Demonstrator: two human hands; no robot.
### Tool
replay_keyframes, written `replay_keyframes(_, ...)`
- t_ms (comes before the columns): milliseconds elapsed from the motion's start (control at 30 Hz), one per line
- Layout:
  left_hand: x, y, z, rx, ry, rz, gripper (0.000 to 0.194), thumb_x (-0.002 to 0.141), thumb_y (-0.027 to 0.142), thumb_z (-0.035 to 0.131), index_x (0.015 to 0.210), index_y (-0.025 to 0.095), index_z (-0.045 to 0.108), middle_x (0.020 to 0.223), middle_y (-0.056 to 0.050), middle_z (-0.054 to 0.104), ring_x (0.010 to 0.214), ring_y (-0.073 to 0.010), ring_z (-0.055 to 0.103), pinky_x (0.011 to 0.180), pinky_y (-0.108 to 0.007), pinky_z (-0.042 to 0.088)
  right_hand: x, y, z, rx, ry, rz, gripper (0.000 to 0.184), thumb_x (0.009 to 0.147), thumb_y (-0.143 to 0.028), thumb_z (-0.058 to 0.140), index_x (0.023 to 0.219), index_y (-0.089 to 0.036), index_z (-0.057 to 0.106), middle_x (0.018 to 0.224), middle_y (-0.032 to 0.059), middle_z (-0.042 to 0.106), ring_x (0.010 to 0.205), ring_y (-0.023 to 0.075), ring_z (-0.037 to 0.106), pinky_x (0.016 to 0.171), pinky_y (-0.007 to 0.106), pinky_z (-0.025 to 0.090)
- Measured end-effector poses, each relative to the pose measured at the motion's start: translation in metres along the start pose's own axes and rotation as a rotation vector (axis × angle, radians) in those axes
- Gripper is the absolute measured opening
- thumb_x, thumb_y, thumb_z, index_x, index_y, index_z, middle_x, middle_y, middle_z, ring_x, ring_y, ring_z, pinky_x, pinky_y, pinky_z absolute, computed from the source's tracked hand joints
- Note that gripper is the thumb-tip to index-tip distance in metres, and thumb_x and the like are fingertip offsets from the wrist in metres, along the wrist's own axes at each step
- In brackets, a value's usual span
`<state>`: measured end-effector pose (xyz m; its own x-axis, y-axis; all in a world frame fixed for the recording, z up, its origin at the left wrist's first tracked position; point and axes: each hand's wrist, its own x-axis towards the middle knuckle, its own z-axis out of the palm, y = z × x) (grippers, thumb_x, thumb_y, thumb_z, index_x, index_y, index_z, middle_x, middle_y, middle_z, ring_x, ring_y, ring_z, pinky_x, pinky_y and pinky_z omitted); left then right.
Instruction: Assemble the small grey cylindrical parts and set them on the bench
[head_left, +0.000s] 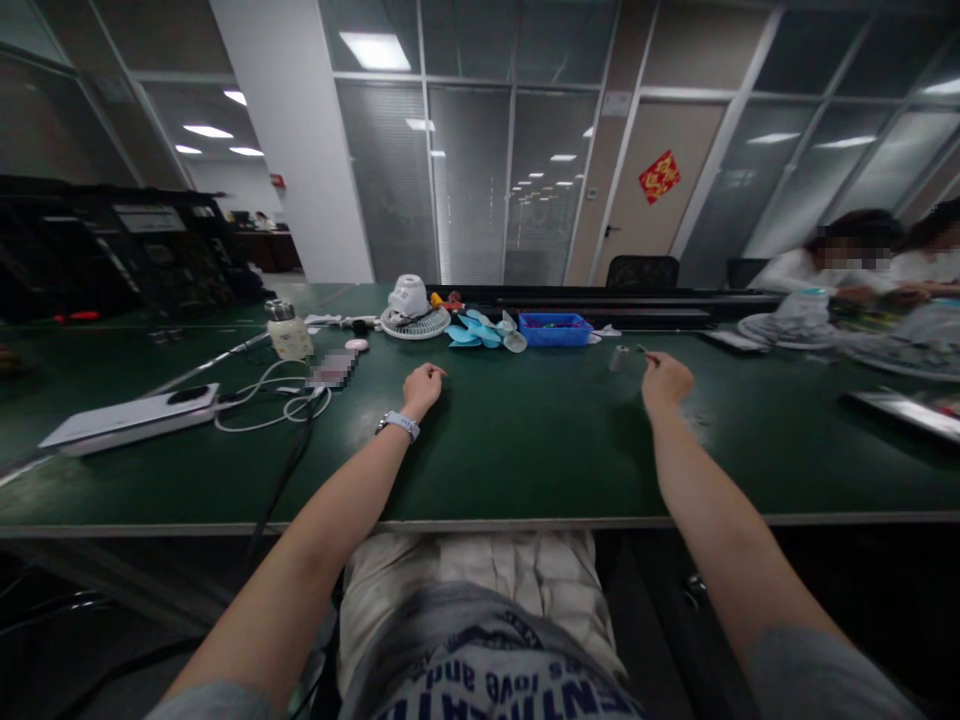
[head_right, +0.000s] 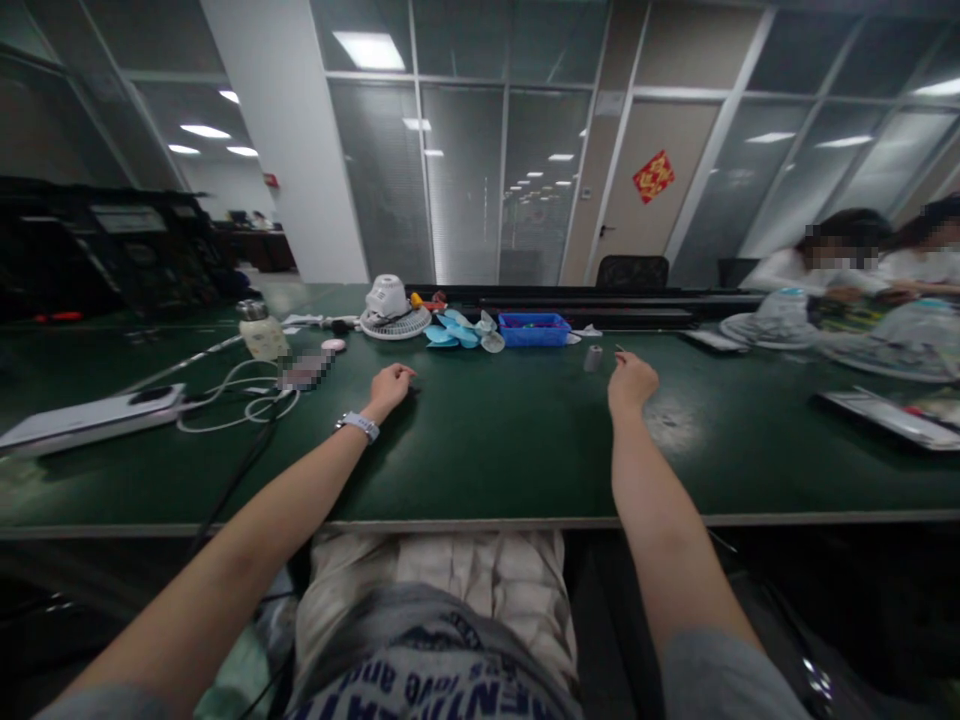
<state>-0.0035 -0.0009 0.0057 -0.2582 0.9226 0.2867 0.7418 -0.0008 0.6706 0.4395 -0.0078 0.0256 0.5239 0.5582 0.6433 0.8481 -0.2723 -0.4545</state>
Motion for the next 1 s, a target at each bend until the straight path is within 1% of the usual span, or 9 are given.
replay_keyframes(167, 0.001, 0.000, 0.001, 0.008, -0.005, 0.007, 0.031, 0.086, 0.024, 0.043, 0.095, 0.024, 0.073, 0.101, -0.004, 0.073, 0.094, -0.0204, 0.065, 0.082, -0.029, 0.048, 0.002, 0.001, 0.004, -0.037, 0.075, 0.020, 0.033, 0.089, -0.014, 0.045, 0.108, -0.017, 0.072, 0.093, 0.0154, 0.070, 0.090, 0.0237, 0.061, 0.080, 0.035, 0.041)
replay_keyframes(267, 0.001, -0.001, 0.002, 0.027, -0.006, 0.018, 0.032, 0.085, 0.023, 0.043, 0.095, 0.025, 0.073, 0.101, -0.004, 0.073, 0.095, -0.0208, 0.065, 0.083, -0.030, 0.048, 0.004, 0.003, 0.003, -0.016, 0.059, 0.048, 0.033, 0.088, -0.012, 0.045, 0.107, -0.017, 0.072, 0.095, 0.0142, 0.070, 0.089, 0.0227, 0.061, 0.081, 0.034, 0.042)
replay_keyframes(367, 0.002, -0.001, 0.003, 0.033, -0.005, 0.017, 0.032, 0.085, 0.023, 0.043, 0.094, 0.025, 0.073, 0.101, -0.004, 0.072, 0.096, -0.0211, 0.064, 0.084, -0.030, 0.048, 0.003, 0.005, 0.002, 0.024, 0.053, 0.090, 0.032, 0.090, -0.015, 0.045, 0.108, -0.019, 0.071, 0.098, 0.0134, 0.070, 0.089, 0.0223, 0.063, 0.079, 0.033, 0.043)
replay_keyframes(467, 0.002, -0.002, 0.003, 0.030, -0.009, 0.013, 0.031, 0.085, 0.023, 0.043, 0.095, 0.025, 0.073, 0.101, -0.004, 0.072, 0.096, -0.0217, 0.064, 0.083, -0.031, 0.048, 0.003, 0.004, 0.002, 0.041, 0.062, 0.118, 0.031, 0.090, -0.018, 0.047, 0.110, -0.018, 0.070, 0.099, 0.0149, 0.070, 0.091, 0.0239, 0.064, 0.080, 0.034, 0.045)
replay_keyframes(667, 0.002, -0.002, 0.002, 0.041, -0.023, 0.023, 0.030, 0.085, 0.024, 0.044, 0.094, 0.025, 0.073, 0.101, -0.004, 0.072, 0.095, -0.0212, 0.065, 0.082, -0.030, 0.047, 0.005, 0.002, 0.000, 0.045, 0.030, 0.169, 0.032, 0.088, -0.018, 0.049, 0.112, -0.015, 0.070, 0.100, 0.0181, 0.070, 0.096, 0.0267, 0.064, 0.083, 0.037, 0.046)
replay_keyframes(800, 0.002, -0.002, 0.003, 0.047, -0.037, 0.025, 0.030, 0.085, 0.024, 0.045, 0.094, 0.026, 0.073, 0.101, -0.004, 0.072, 0.095, -0.0204, 0.065, 0.082, -0.029, 0.047, 0.003, 0.005, 0.008, 0.086, 0.027, 0.198, 0.033, 0.088, -0.021, 0.050, 0.116, -0.016, 0.067, 0.102, 0.0170, 0.069, 0.097, 0.0273, 0.064, 0.086, 0.038, 0.047)
replay_keyframes(867, 0.003, -0.003, 0.003, 0.046, -0.036, 0.020, 0.029, 0.085, 0.025, 0.045, 0.094, 0.026, 0.073, 0.102, -0.003, 0.073, 0.094, -0.0197, 0.065, 0.082, -0.028, 0.047, 0.002, 0.008, 0.016, 0.144, 0.044, 0.258, 0.038, 0.085, -0.027, 0.058, 0.121, -0.015, 0.062, 0.107, 0.0161, 0.067, 0.100, 0.0271, 0.063, 0.089, 0.038, 0.047)
replay_keyframes(933, 0.004, -0.003, 0.004, 0.047, -0.034, 0.020, 0.029, 0.084, 0.025, 0.046, 0.094, 0.026, 0.073, 0.102, -0.003, 0.073, 0.095, -0.0195, 0.065, 0.082, -0.028, 0.047, 0.001, 0.012, 0.025, 0.205, 0.042, 0.378, 0.050, 0.076, -0.032, 0.069, 0.122, -0.014, 0.057, 0.113, 0.0162, 0.065, 0.105, 0.0273, 0.061, 0.092, 0.038, 0.046)
replay_keyframes(1000, 0.004, -0.004, 0.004, 0.051, -0.035, 0.023, 0.028, 0.084, 0.025, 0.046, 0.094, 0.026, 0.073, 0.102, -0.003, 0.073, 0.095, -0.0197, 0.065, 0.083, -0.028, 0.047, 0.001, 0.015, 0.033, 0.255, 0.009, 0.482, 0.058, 0.067, -0.031, 0.076, 0.119, -0.014, 0.056, 0.115, 0.0152, 0.063, 0.107, 0.0268, 0.059, 0.096, 0.038, 0.045)
